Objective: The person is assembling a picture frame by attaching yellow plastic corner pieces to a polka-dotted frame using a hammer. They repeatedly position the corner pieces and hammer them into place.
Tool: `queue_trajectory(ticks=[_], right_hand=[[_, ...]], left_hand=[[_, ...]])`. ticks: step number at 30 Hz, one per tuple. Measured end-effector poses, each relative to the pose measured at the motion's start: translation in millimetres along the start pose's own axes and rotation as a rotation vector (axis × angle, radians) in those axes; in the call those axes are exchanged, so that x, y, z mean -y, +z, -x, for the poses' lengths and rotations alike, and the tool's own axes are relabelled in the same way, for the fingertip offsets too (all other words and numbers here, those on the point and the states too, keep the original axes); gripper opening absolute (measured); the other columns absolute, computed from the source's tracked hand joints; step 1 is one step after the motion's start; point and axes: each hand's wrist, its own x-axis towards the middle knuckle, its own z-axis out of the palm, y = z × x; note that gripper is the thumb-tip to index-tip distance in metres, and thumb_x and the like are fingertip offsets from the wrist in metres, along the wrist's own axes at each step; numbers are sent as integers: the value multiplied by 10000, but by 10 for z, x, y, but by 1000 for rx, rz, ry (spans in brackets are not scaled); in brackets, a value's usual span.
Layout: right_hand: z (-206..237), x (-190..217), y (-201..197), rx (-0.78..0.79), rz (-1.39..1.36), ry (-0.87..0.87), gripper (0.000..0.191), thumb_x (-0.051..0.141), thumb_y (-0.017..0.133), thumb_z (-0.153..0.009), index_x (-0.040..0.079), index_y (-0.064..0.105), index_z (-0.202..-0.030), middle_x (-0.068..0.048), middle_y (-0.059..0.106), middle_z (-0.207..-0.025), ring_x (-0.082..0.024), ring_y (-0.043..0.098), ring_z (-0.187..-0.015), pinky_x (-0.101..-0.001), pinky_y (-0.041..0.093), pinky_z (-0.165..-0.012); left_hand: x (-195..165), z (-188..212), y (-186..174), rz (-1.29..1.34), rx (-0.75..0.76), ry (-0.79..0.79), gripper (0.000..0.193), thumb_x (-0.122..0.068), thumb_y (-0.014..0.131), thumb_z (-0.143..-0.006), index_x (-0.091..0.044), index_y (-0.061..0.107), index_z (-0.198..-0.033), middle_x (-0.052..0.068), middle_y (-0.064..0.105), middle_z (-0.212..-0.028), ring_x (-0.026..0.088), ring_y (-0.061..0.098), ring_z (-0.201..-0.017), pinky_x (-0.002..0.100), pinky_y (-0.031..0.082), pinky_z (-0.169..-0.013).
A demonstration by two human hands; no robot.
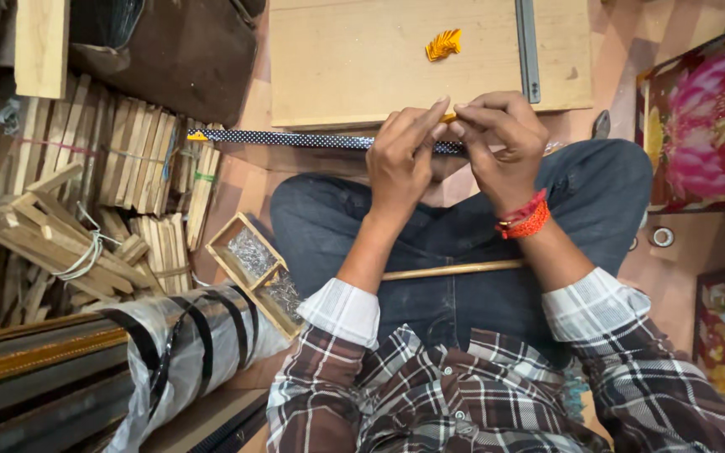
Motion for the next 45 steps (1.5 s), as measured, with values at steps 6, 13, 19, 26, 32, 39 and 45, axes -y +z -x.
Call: queue_trajectory(ticks=[6, 13, 19, 26, 32, 39, 45], right_hand=[[-7, 42, 47, 2, 6, 32, 191, -91, 804, -890, 0, 760, -1052, -143, 718, -1051, -239, 728, -968, -322, 589, -831], [-68, 35, 27, 44, 40, -31, 163, -94, 806, -867, -14, 745, -995, -137, 740, -1001, -258, 733, -964, -340, 579, -856], [-3, -36, -2, 61, -29, 62, 135, -59, 824, -892, -13, 756, -999, -132, 741, -986, -234, 729, -946, -328, 573, -858], [104, -123, -27, 65, -151, 249, 117, -32, 810, -921, -25, 754, -1023, -117, 735, -1022, -192, 716, -958, -283, 575, -876], [55, -37, -79, 117, -25, 160, 226, -19, 810, -912, -16, 723, -1120, -101, 748, -1034, -181, 745, -938, -291, 577, -860], [-80, -24, -195, 235, 81, 34, 140, -54, 814, -895, -6, 725, -993, -109, 739, -972, -217, 729, -903, -324, 558, -811], [-70, -27, -171, 242, 8, 72, 128, -24, 792, -931, -12, 713, -1031, -115, 724, -1005, -214, 737, -930, -317, 603, -818]], left_hand=[[27, 31, -12, -7, 15, -14, 407, -13, 697, -936, -163, 688, -1314, 60, 713, -1002, 240, 681, -916, 359, 545, -825], [36, 36, -3, 14, -5, -27, 367, -30, 717, -955, -172, 695, -1292, 50, 715, -985, 227, 690, -901, 337, 545, -808], [82, 27, -50, 4, 61, 47, 446, 2, 704, -925, -154, 661, -1341, 66, 711, -1035, 253, 683, -942, 364, 551, -845], [213, 12, -88, -91, 183, 155, 503, 51, 646, -878, -114, 641, -1353, 94, 712, -1106, 293, 691, -1047, 399, 563, -899], [261, -11, -76, -121, 217, 194, 400, -1, 615, -902, -78, 656, -1293, 107, 714, -1086, 307, 690, -1038, 414, 560, -896], [286, -50, -101, -101, 269, 192, 362, 19, 601, -884, -70, 671, -1228, 108, 716, -1052, 314, 693, -1035, 414, 562, -893], [263, -89, -129, -81, 305, 176, 391, 76, 615, -879, -76, 673, -1234, 109, 715, -1046, 314, 697, -1032, 418, 557, -887]])
